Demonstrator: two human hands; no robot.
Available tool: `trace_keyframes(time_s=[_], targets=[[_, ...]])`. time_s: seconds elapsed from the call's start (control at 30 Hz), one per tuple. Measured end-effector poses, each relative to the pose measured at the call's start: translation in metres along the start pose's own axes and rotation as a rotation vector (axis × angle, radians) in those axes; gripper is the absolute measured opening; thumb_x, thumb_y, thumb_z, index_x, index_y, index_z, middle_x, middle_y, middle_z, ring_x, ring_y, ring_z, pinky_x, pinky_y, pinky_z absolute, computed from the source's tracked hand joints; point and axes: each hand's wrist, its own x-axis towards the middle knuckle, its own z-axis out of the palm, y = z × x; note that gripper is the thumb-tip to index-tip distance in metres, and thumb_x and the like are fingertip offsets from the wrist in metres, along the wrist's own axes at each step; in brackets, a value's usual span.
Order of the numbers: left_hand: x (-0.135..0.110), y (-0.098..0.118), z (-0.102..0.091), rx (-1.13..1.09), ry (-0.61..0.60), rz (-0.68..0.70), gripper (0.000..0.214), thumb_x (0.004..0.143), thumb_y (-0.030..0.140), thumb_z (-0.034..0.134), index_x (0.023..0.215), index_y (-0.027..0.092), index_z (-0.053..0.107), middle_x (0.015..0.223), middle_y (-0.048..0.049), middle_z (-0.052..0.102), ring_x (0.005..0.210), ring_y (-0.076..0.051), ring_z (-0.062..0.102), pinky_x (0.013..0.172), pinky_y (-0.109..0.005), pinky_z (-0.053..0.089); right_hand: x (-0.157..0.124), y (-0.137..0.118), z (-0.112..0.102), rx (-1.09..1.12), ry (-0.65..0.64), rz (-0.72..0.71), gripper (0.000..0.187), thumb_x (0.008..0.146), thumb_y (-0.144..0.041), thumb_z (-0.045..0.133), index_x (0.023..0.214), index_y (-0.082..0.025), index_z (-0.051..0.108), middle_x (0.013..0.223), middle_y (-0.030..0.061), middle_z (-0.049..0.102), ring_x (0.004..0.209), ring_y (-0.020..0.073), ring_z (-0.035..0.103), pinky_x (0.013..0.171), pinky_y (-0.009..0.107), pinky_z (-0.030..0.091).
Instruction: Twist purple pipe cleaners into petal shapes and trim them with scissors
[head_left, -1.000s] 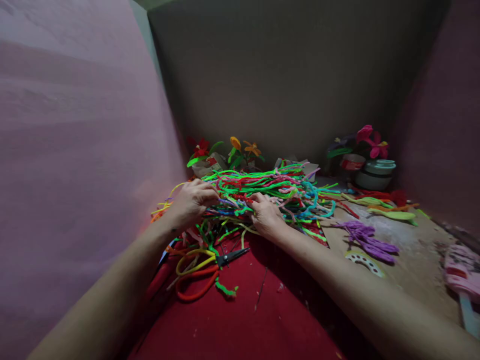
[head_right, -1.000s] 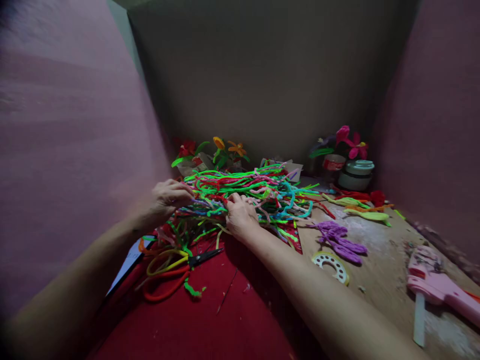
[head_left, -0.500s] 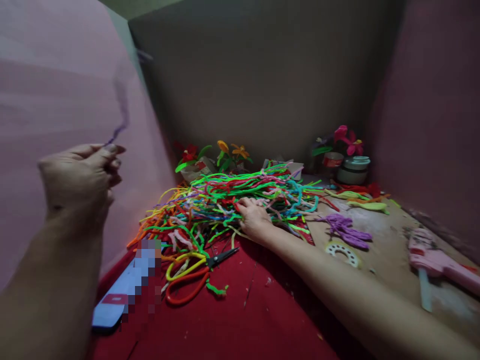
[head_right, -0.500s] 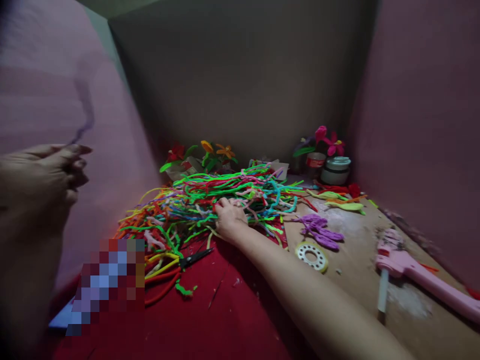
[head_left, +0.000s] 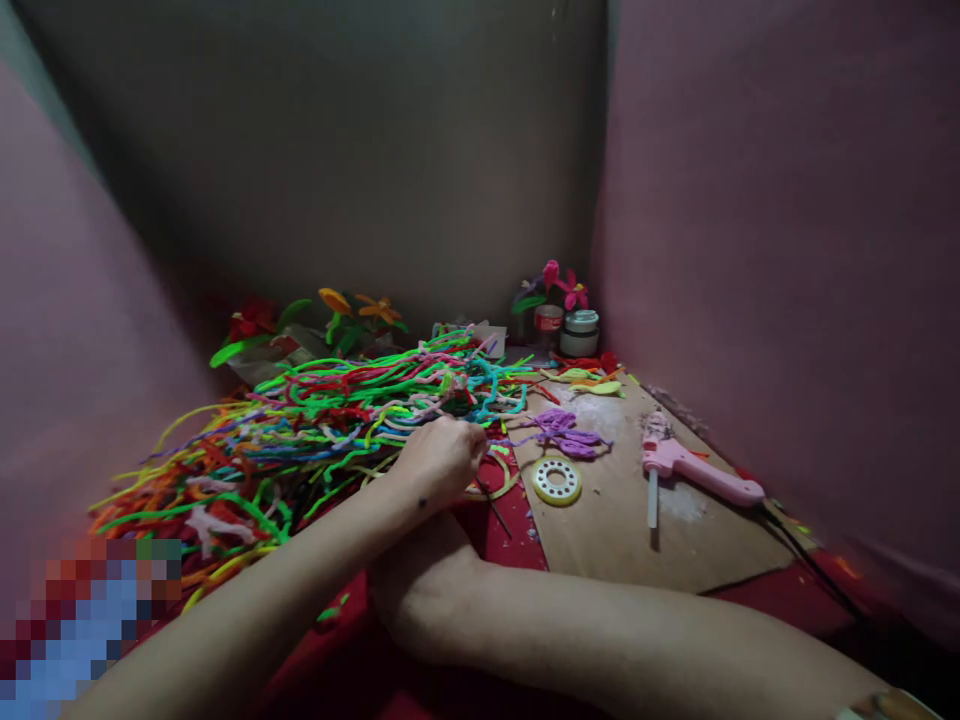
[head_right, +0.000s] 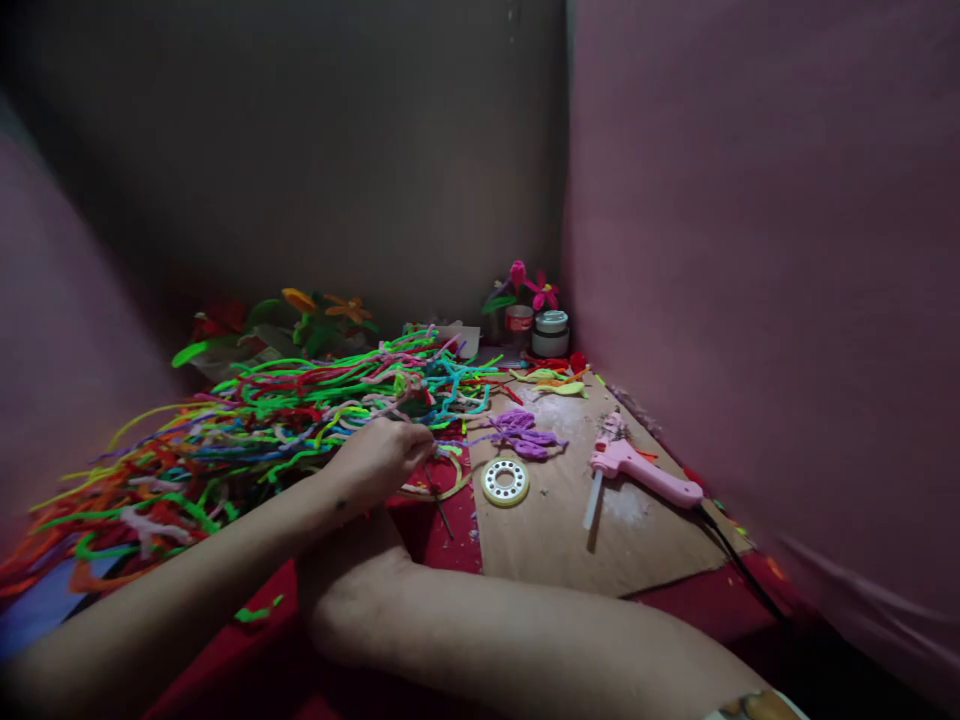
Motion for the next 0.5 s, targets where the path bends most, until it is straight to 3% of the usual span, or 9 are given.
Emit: trace_keyframes(time_s=[0.27,0.4,0.5], targets=[[-0.003,0.006,0.001,0.132,-0.091,-0.025,0.033,0.08,0.027,0.035,0.071,0.018,0.065,0.069,-0.0106,0.065,0.066,-0.024,0.062,0.052,-0.028,0.038,-0.01,0.007,-0.023,0.041,-0.17,-0.147,0.044,0.081,-0.022,0.044,0.121,-0.005,0.047,0.127,0.0141,0.048,0.111,0.0285,0.046,0.088,0.036,0.046],[-0.003,0.012,-0.003,0.159,-0.115,-0.06,0.033,0.081,0.029,0.035,0.072,0.018,0.065,0.068,-0.0106,0.065,0.066,-0.025,0.062,0.053,-0.029,0.039,-0.011,0.011,-0.018,0.072,-0.137,-0.134,0.04,0.082,-0.022,0.043,0.118,-0.005,0.049,0.125,0.0138,0.05,0.108,0.0268,0.049,0.087,0.038,0.046],[-0.006,0.008,-0.008,0.09,-0.014,-0.069,0.034,0.083,0.032,0.034,0.075,0.019,0.064,0.067,-0.0082,0.065,0.062,-0.021,0.061,0.053,-0.027,0.039,-0.014,0.014,-0.017,0.041,-0.033,-0.136,0.033,0.078,-0.021,0.048,0.107,-0.006,0.056,0.116,0.0156,0.055,0.104,0.0279,0.05,0.087,0.042,0.043]])
